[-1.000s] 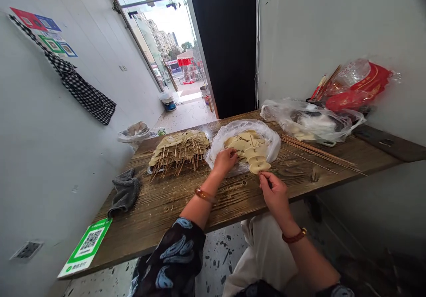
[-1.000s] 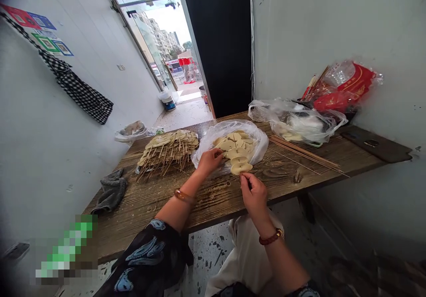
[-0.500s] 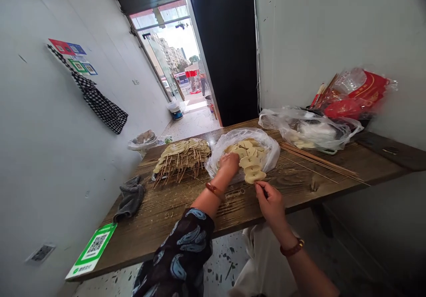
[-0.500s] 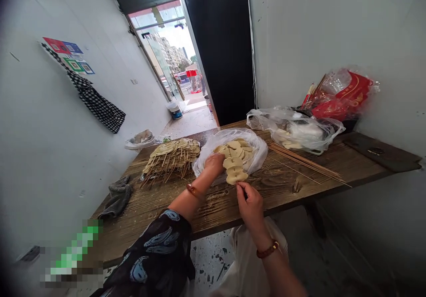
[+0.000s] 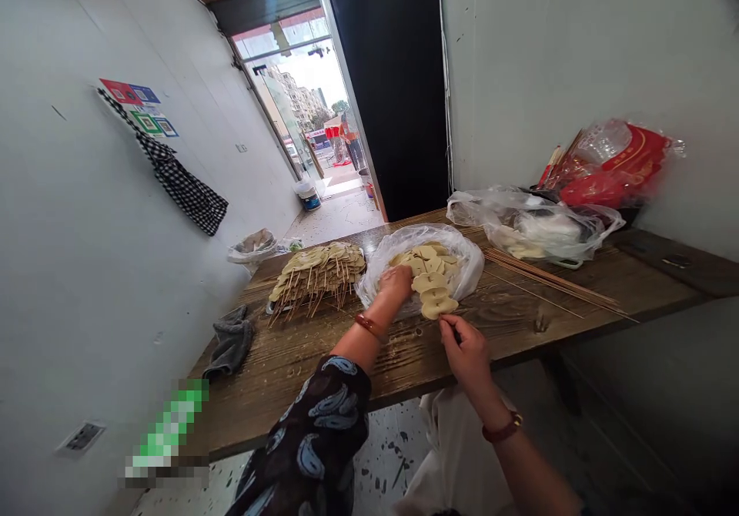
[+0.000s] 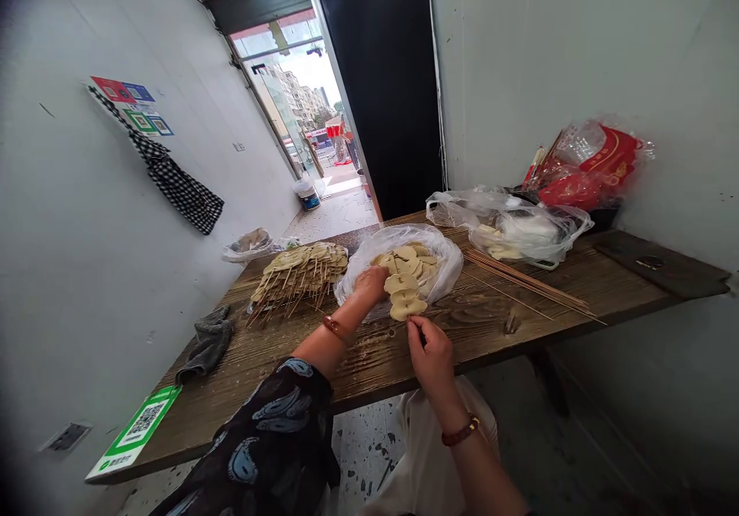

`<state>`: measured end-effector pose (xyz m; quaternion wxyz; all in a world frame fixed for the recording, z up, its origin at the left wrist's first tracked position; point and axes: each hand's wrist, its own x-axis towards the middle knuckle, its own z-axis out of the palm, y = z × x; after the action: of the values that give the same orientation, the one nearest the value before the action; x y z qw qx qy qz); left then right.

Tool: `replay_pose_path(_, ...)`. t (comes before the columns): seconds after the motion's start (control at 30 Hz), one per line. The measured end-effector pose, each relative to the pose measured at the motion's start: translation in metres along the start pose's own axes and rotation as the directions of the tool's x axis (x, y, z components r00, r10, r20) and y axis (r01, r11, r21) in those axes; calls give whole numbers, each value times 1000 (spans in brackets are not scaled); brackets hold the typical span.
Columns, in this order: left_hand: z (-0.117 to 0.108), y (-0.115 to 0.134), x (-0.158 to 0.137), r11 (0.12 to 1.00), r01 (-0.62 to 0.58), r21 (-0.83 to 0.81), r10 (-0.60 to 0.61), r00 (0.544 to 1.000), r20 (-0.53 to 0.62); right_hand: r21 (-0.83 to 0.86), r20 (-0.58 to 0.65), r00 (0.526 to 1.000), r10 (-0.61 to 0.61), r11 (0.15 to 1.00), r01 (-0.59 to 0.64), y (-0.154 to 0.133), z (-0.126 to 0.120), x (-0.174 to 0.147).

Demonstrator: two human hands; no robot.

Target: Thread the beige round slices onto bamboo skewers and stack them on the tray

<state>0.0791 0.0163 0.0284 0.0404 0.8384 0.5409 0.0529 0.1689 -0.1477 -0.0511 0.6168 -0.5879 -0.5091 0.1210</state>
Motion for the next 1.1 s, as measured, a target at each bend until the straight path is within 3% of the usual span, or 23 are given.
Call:
replay_pose_path(0.13, -4, -12, -2, 996, 31, -89, -39, 995, -88, 12, 10, 1000, 20, 1000, -20, 0, 0, 0)
replay_pose_path(0.2, -6, -19, -4, 951, 33, -309, -79, 987, -139, 17, 10, 999, 32, 999, -32, 0, 0, 0)
replay_pose_path(0.27, -6, -26, -7, 764, 33, -644, -151, 980, -129, 20, 9, 999, 41, 999, -41, 2, 1, -1)
replay_pose_path(0.33, -6, -31, -13, 444, 50, -895, -185, 982, -37, 17, 11, 999, 53, 998, -53, 3, 1, -3)
replay_pose_path(0.43, -5, -38, -24, 33, 112, -993, -145, 984, 106, -6, 12, 997, 75, 997, -75, 6, 2, -4)
replay_pose_path(0.5, -3, -42, -31, -115, 144, -983, -117, 981, 157, -15, 20, 997, 80, 997, -80, 8, 2, -4)
replay_pose_path(0.6, -1, -48, -37, -247, 151, -957, -103, 978, 181, -6, 48, 995, 84, 996, -84, 9, 1, -4)
replay_pose_path(0.7, -1, -53, -37, -327, 130, -936, -85, 982, 167, -2, 66, 993, 100, 995, -100, 8, 0, -3)
replay_pose_path(0.83, 4, -57, -37, -342, 103, -934, -86, 986, 141, -3, 94, 989, 119, 993, -119, 5, -2, -2)
replay_pose_path(1.0, 14, -58, -42, -296, 16, -955, -127, 990, 56, -13, 148, 974, 170, 985, -170, -1, -4, -2)
replay_pose_path(1.1, 13, -59, -45, -201, -60, -978, -155, 988, -29, -15, 192, 958, 214, 977, -215, -2, -5, -2)
